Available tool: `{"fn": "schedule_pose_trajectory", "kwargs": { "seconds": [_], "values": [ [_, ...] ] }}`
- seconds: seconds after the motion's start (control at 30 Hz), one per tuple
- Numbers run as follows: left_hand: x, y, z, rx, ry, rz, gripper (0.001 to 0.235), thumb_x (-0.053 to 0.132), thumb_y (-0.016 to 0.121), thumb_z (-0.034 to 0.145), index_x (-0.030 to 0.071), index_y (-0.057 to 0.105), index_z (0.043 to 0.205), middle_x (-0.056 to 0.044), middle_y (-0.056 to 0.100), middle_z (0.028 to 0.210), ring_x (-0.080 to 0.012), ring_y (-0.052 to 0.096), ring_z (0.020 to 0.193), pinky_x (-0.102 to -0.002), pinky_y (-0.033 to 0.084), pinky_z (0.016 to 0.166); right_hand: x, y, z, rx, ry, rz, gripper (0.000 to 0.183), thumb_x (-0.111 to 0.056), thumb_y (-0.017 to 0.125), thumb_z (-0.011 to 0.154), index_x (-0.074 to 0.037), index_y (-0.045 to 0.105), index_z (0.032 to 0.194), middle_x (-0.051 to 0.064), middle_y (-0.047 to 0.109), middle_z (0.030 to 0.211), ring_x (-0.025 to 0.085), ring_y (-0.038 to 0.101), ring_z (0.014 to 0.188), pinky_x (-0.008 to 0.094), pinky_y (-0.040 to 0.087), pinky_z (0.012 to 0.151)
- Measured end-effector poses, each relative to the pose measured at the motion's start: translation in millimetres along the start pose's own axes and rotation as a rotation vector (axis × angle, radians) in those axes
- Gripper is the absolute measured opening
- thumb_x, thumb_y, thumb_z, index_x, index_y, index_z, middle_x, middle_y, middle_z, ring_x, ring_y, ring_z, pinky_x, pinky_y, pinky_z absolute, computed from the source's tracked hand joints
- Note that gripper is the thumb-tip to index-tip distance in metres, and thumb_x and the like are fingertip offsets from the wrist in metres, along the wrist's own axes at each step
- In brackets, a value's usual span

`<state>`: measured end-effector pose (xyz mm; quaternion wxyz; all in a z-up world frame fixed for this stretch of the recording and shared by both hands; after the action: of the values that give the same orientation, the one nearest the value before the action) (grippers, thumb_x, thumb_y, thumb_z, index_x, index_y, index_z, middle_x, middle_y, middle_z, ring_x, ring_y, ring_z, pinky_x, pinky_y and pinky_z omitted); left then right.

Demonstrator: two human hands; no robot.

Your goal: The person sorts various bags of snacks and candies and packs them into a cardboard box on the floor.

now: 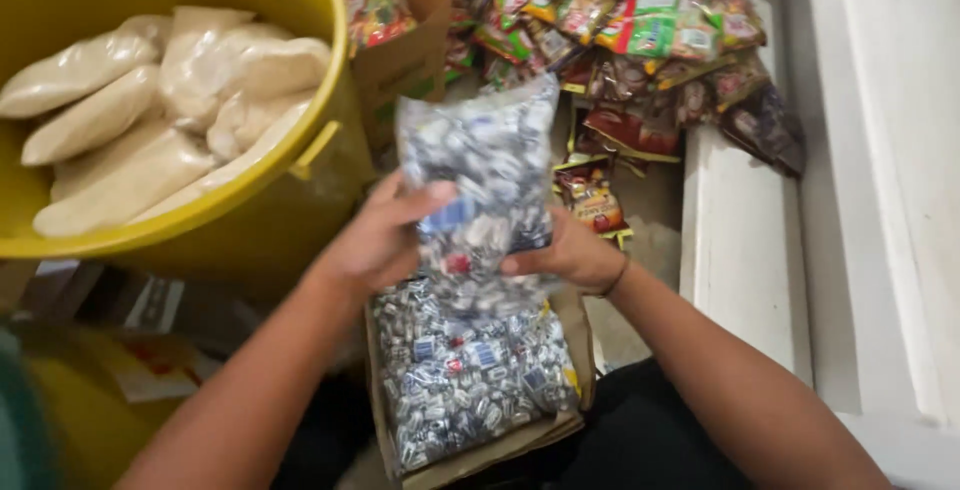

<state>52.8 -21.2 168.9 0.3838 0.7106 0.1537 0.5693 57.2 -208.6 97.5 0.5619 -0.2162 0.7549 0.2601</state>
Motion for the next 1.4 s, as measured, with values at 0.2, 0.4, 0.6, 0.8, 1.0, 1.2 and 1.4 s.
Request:
{"fn": "schedule_pose_trajectory", "kwargs": {
  "seconds": [0.2, 0.4, 0.6, 0.8, 1.0, 1.2, 1.4],
  "values": [
    [20, -15, -3, -0.282, -0.248, -0.301, 0.084, 0.047, 0.077, 0.085, -0.007, 0.050, 0.143, -0.022, 0.069, 0.134, -0.0327, 0.068, 0.122, -0.047, 0.052, 0.105, -32, -26, -2, 0.004, 0.021, -0.354, 0.060, -0.017, 0.092, 0.068, 0.000, 0.071, 0.121, 0.005, 0.076, 0.112, 0.013, 0.068, 0.100, 0.031, 0.055, 0.093],
    [-92, -42, 46, -0.237, -0.445, 0.287, 0.064, 0.019, 0.083, 0.082, -0.003, 0.059, 0.138, -0.013, 0.071, 0.124, -0.0208, 0.069, 0.108, -0.042, 0.056, 0.098, -8, -77, -38, 0.090, 0.092, -0.458, 0.065, -0.031, 0.088, 0.076, 0.003, 0.071, 0.128, 0.013, 0.073, 0.119, 0.020, 0.065, 0.110, 0.036, 0.052, 0.099],
    [-48, -24, 42, 0.044, -0.120, 0.189, 0.051, 0.016, 0.085, 0.078, 0.003, 0.063, 0.123, -0.008, 0.075, 0.113, -0.0186, 0.072, 0.101, -0.039, 0.059, 0.093, -60, -46, -41, 0.066, -0.347, 0.699, 0.087, -0.064, 0.060, 0.092, -0.003, 0.046, 0.153, 0.018, 0.054, 0.153, 0.035, 0.057, 0.138, 0.051, 0.044, 0.116],
    [-18, -48, 2, 0.180, -0.099, 0.288, 0.053, 0.017, 0.084, 0.078, 0.000, 0.064, 0.125, -0.010, 0.074, 0.115, -0.0207, 0.071, 0.102, -0.042, 0.058, 0.094, -36, -49, -33, 0.184, -0.209, 0.317, 0.074, -0.025, 0.080, 0.099, 0.007, 0.041, 0.154, 0.018, 0.055, 0.143, 0.031, 0.057, 0.127, 0.051, 0.047, 0.111],
    [-11, -47, 37, -0.025, -0.125, 0.570, 0.059, 0.019, 0.086, 0.078, 0.002, 0.063, 0.129, -0.007, 0.073, 0.122, -0.0176, 0.068, 0.110, -0.038, 0.053, 0.103, -49, -53, -23, 0.103, -0.180, 0.442, 0.067, -0.021, 0.081, 0.084, -0.005, 0.053, 0.143, 0.006, 0.069, 0.131, 0.020, 0.066, 0.120, 0.040, 0.053, 0.102],
    [-44, -74, 28, 0.101, -0.241, 0.533, 0.062, 0.026, 0.088, 0.076, 0.000, 0.063, 0.127, -0.012, 0.074, 0.116, -0.0197, 0.072, 0.100, -0.041, 0.059, 0.095, -26, -52, -22, 0.255, -0.021, 0.255, 0.061, -0.021, 0.081, 0.087, -0.003, 0.055, 0.139, 0.007, 0.069, 0.127, 0.021, 0.067, 0.116, 0.040, 0.057, 0.101],
    [-57, -103, 8, 0.093, -0.249, 0.660, 0.064, 0.031, 0.085, 0.085, -0.003, 0.061, 0.134, -0.012, 0.074, 0.122, -0.0170, 0.070, 0.106, -0.035, 0.054, 0.100, 6, -32, -17, 0.202, 0.174, 0.105, 0.061, -0.011, 0.081, 0.081, -0.002, 0.058, 0.137, 0.009, 0.070, 0.122, 0.020, 0.069, 0.110, 0.038, 0.057, 0.097]
  ]
}}
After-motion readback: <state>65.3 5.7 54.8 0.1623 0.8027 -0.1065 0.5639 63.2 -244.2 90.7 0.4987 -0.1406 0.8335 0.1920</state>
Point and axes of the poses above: each hand's wrist, its own z-axis towards the middle knuckle, its own y-axis out of the palm, x = y × z, the point moved 8 cm from there along z, towards the middle knuckle
